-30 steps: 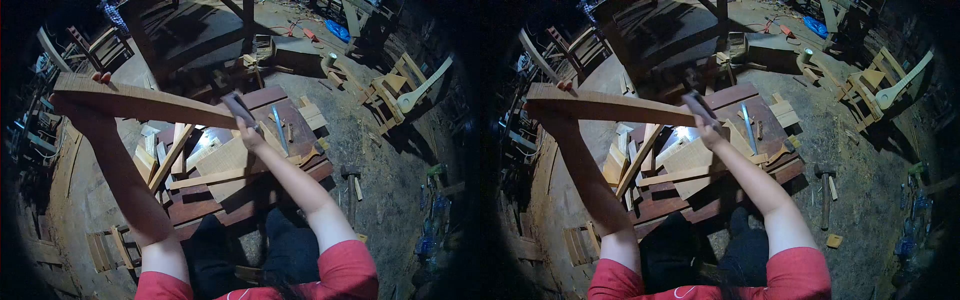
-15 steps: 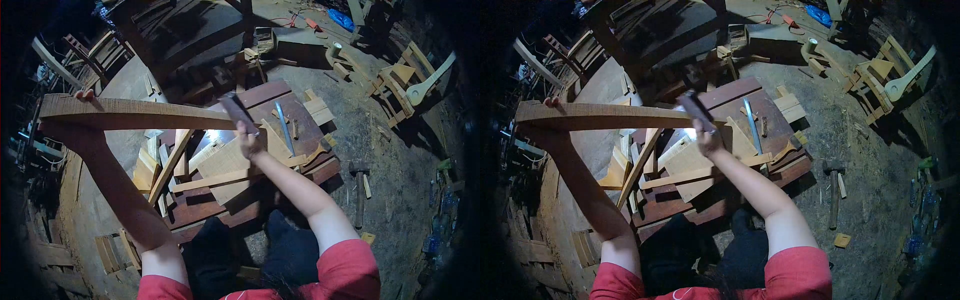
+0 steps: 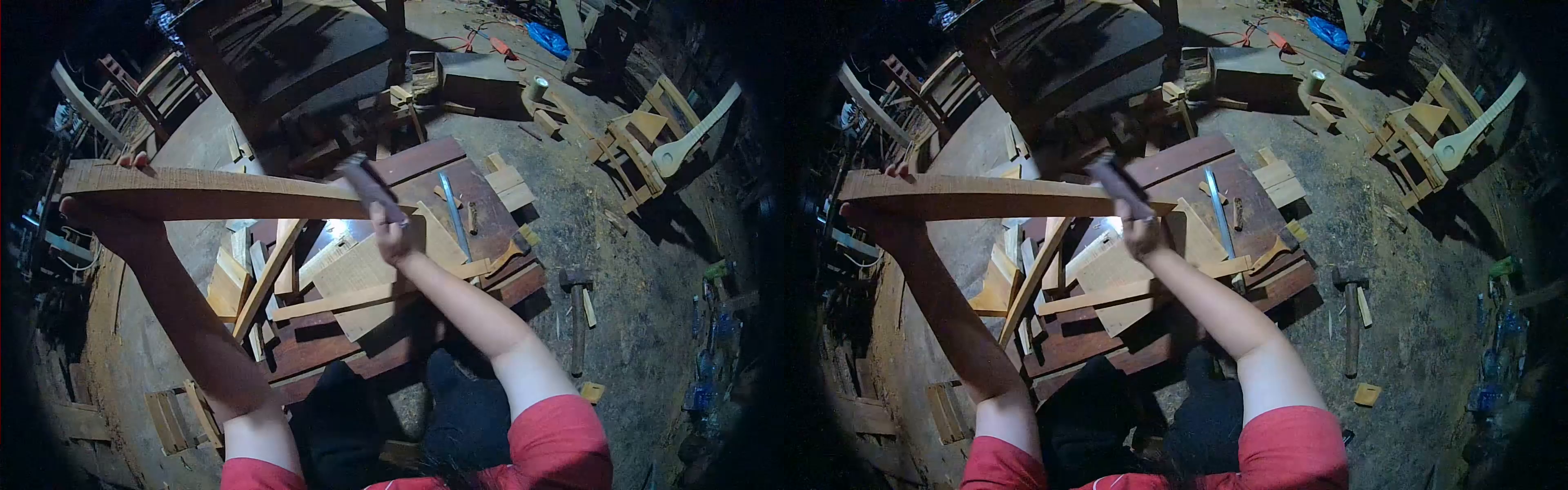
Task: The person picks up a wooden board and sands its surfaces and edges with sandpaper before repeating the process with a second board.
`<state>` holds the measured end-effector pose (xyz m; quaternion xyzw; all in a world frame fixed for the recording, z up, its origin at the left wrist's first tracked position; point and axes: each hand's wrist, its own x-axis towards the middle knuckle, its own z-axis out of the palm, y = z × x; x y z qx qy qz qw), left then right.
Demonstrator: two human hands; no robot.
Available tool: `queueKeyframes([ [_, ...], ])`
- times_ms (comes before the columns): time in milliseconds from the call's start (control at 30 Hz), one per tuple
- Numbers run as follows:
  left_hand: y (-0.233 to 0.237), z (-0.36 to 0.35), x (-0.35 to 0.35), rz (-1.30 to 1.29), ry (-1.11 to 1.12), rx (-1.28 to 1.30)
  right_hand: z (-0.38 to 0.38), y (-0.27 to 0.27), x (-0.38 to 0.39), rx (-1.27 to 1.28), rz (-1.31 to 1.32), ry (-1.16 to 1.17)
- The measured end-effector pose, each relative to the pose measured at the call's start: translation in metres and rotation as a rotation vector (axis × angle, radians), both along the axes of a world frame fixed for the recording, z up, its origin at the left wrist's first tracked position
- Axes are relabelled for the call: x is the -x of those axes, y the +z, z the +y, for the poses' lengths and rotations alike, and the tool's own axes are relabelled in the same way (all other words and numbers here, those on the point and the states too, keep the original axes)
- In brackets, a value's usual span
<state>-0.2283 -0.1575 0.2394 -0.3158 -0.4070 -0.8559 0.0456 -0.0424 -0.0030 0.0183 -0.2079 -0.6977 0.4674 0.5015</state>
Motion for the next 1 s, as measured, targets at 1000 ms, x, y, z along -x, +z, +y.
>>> queueKeyframes([
  [1000, 0.004, 0.002, -0.001, 0.063, 0.163, 0.108, 0.016, 0.011, 0.009, 0.15, -0.181, 0.076],
])
